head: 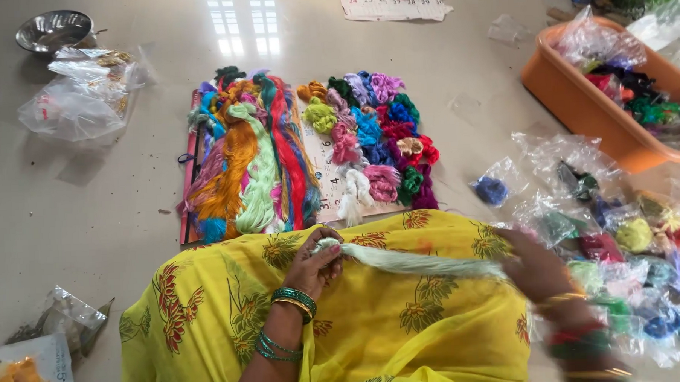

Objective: The person sits at a table with colorful dyed fiber hanks and works them by hand: stretching a pale green fiber strand across their lap, folding and twisting it into a bundle, then braiding an orange fiber strand and tying it off, before returning to shape another green strand. Finished fiber pieces are placed with the pile of colored fibers on the table.

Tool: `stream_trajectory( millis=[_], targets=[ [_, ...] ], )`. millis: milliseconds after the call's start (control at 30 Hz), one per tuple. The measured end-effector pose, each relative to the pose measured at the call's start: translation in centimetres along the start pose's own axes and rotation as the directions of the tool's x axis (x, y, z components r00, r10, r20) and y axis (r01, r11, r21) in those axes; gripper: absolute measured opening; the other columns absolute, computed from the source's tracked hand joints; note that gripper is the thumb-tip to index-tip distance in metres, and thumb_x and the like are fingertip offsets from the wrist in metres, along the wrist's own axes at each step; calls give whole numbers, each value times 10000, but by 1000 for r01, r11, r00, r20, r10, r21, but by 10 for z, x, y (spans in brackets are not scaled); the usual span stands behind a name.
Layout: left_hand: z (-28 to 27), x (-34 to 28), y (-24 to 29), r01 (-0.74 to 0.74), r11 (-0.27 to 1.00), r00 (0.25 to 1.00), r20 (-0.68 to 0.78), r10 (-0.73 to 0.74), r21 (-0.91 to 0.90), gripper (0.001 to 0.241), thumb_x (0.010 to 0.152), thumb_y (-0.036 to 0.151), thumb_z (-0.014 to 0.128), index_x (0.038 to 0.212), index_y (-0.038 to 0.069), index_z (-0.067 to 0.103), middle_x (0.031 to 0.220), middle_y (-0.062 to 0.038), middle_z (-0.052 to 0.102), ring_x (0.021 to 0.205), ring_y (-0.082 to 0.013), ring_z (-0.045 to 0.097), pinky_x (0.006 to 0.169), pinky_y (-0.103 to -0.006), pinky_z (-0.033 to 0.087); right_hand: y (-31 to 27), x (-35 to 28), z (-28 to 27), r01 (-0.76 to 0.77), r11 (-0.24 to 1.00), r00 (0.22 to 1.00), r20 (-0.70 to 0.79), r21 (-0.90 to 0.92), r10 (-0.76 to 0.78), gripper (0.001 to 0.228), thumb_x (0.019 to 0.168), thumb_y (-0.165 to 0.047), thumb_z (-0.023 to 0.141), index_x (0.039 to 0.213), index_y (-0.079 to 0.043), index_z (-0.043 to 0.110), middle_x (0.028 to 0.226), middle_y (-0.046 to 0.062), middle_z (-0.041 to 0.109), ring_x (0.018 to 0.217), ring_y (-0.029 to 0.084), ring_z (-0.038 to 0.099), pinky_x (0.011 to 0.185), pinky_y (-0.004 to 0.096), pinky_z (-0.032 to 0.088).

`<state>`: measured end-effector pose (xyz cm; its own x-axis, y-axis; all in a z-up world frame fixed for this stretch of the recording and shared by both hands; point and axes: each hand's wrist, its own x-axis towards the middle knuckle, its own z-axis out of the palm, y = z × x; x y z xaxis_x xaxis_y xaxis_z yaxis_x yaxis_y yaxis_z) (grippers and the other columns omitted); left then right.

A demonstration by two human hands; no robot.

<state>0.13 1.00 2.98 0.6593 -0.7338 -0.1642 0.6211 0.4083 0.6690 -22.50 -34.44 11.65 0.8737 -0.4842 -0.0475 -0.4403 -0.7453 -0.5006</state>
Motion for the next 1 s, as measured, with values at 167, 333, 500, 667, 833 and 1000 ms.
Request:
stream_trajectory(
  millis=[167,333,500,667,833,1000],
  targets=[
    [-6,-1,-10,6,1000,1000,-24,-6,-7,156,936,100,650,1088,98,616,829,-29,672,589,-104,575,514,-242,433,-147,13,96,449,862,884,23,235,-467,721,823,-189,760,1461,-69,446,1329,223,615,1179,388,622,975,450,501],
    [-10,-5,-12,18,996,996,-86,-25,-91,197,974,167,667,1163,119,637,810,9,617,644,-82,568,566,-236,446,-229,8,130,466,847,863,82,257,-499,752,777,-68,689,1479,-105,422,1201,215,663,1080,415,639,914,458,530],
    [-12,-2,-15,-32,999,998,-63,30,-26,157,1004,217,680,1063,90,609,737,-3,577,565,-88,496,477,-234,355,-165,12,104,403,915,914,67,-19,-401,403,909,-35,578,1257,-216,666,1167,101,737,1009,354,701,851,451,549],
    [-6,-1,-6,-24,995,997,-80,16,-100,152,974,204,681,1058,105,604,736,-41,588,554,-97,485,489,-235,366,-39,0,31,303,932,931,-147,-200,-334,478,849,-18,528,1292,-150,654,1209,146,698,1097,371,666,918,461,536],
    [-3,3,-9,2,999,999,-45,-4,-40,149,964,203,677,1053,111,601,751,-43,595,550,-100,487,491,-237,379,46,-30,-16,-192,910,973,-189,-367,129,420,951,-128,502,1326,-233,660,1258,90,709,1133,343,675,921,466,543],
    [-6,1,-4,55,998,990,-127,-57,-15,156,952,213,684,1049,107,625,736,-52,622,541,-107,514,490,-236,385,95,-36,-9,-236,770,869,226,-593,441,583,857,-410,719,1397,-276,546,1443,112,547,1251,313,623,1057,409,524]
  ],
)
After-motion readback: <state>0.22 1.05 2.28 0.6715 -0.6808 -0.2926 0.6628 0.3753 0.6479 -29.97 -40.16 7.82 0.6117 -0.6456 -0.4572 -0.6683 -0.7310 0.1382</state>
